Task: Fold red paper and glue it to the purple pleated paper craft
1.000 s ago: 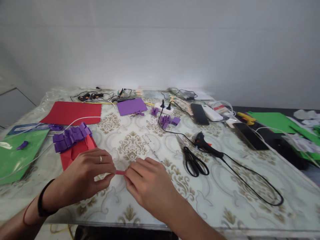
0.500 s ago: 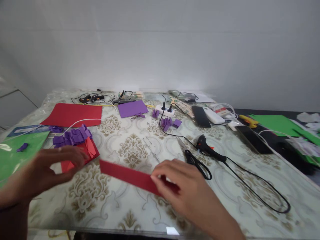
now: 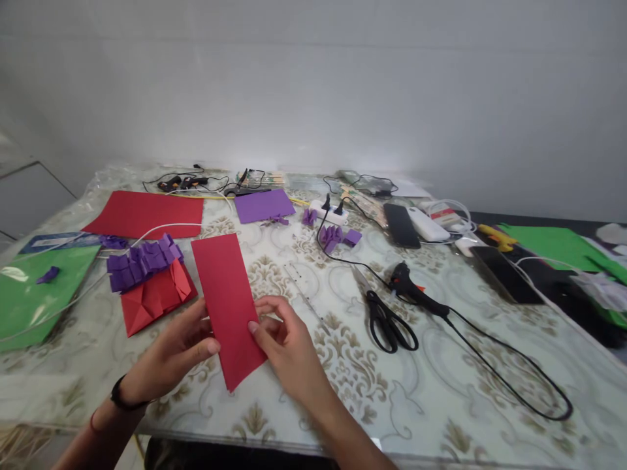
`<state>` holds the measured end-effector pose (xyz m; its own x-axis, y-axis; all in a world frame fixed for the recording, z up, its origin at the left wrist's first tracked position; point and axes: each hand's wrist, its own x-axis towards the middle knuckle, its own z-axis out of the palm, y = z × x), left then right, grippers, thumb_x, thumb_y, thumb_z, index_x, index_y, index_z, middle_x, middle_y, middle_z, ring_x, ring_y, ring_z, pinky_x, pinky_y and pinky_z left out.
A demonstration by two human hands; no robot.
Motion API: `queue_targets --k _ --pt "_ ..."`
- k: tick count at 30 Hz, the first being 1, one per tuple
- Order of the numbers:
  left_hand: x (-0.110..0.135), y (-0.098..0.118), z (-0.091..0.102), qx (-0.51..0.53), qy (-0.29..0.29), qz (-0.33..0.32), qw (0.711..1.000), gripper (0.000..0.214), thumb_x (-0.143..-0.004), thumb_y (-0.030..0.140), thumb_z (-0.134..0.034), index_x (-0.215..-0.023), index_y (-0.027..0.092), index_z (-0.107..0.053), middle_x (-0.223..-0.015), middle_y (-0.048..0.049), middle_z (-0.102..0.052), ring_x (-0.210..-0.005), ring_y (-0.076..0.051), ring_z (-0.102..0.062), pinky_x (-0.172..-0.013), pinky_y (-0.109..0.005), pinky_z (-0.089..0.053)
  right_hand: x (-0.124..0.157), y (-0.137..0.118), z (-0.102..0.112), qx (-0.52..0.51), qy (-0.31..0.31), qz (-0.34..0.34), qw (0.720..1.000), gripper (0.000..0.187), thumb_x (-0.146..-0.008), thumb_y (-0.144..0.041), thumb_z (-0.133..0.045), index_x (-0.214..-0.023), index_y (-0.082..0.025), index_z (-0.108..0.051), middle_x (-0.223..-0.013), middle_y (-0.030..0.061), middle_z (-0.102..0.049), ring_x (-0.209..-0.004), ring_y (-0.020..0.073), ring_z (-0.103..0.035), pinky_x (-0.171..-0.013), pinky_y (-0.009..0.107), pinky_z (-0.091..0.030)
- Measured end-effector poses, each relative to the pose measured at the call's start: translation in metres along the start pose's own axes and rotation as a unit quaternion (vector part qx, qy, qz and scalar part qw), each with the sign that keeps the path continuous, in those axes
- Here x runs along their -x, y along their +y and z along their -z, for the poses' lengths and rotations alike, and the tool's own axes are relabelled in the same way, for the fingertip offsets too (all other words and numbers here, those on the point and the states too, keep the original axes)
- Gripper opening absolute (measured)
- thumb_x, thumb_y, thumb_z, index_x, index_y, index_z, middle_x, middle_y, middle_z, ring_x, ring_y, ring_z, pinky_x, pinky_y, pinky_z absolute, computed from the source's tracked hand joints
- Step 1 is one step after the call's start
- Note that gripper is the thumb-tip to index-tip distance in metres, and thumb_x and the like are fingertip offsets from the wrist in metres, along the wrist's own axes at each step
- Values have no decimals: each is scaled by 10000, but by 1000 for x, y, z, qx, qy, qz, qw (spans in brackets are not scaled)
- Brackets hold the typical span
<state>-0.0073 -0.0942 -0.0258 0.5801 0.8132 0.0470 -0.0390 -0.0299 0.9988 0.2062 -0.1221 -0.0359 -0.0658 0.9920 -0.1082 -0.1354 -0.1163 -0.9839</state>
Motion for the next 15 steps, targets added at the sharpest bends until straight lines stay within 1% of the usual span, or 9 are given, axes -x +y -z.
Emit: queue_targets --k 1,2,4,5,7,9,11,13,15 --pt "2 -3 0 -3 14 -4 1000 588 -1005 452 -723 -1537 313 -514 -1528 -127 -593 -1312 -321 -656 -1009 -396 -603 2 0 -2 32 -3 9 999 328 -949 -534 -733 -1147 -284 -659 -1007 12 -691 -799 161 -661 -719 294 -561" --pt "3 -6 0 -13 28 -8 999 570 -1005 456 -722 -1522 325 -524 -1510 -113 -599 -1294 -305 -659 -1006 -384 -600 3 -1 -3 61 -11 19 998 330 -965 -531 -710 -1172 -276 -672 -1057 36 -710 -898 188 -690 -807 327 -581" --pt "5 -11 -3 -43 56 -19 997 503 -1025 459 -688 -1494 350 -543 -1451 -85 -615 -1258 -270 -655 -1001 -365 -594 6 -4 -5 93 -30 36 995 398 -958 -512 -724 -1267 -271 -658 -1247 80 -711 -1121 242 -694 -990 404 -572" --pt "6 -12 -4 -59 67 -25 996 471 -1043 460 -656 -1491 362 -546 -1435 -77 -607 -1256 -260 -644 -995 -357 -593 8 -6 -6 94 -38 41 994 454 -939 -501 -750 -1314 -273 -634 -1341 93 -686 -1197 259 -680 -1050 437 -556" --pt "7 -13 -8 -92 72 -39 992 466 -1070 464 -596 -1524 391 -523 -1457 -75 -553 -1287 -262 -602 -992 -359 -596 9 -8 -9 84 -53 44 994 544 -905 -487 -795 -1362 -275 -591 -1428 107 -656 -1257 274 -669 -1103 480 -540" --pt "7 -13 -10 -125 69 -59 988 518 -1069 490 -579 -1573 418 -481 -1483 -82 -495 -1304 -271 -568 -1000 -378 -603 11 -10 -13 66 -64 53 994 568 -906 -493 -799 -1378 -278 -568 -1453 113 -649 -1313 278 -649 -1154 509 -509" --pt "7 -14 -11 -151 68 -75 983 585 -1052 539 -581 -1608 428 -440 -1473 -96 -467 -1279 -277 -564 -1006 -406 -609 12 -11 -16 43 -79 63 994 578 -916 -513 -790 -1392 -291 -549 -1493 113 -629 -1393 281 -600 -1204 528 -464" --pt "6 -15 -11 -175 65 -82 979 659 -1016 577 -621 -1625 442 -408 -1450 -101 -456 -1236 -273 -572 -980 -411 -621 14 -12 -18 18 -89 66 994 610 -925 -533 -778 -1425 -305 -516 -1525 115 -607 -1430 283 -572 -1210 535 -459" --pt "5 -17 -11 -193 57 -83 976 725 -986 582 -665 -1638 463 -371 -1442 -98 -439 -1195 -260 -580 -950 -405 -630 17 -11 -18 7 -91 61 994 646 -928 -547 -771 -1460 -311 -491 -1521 119 -610 -1398 286 -601 -1172 527 -497"
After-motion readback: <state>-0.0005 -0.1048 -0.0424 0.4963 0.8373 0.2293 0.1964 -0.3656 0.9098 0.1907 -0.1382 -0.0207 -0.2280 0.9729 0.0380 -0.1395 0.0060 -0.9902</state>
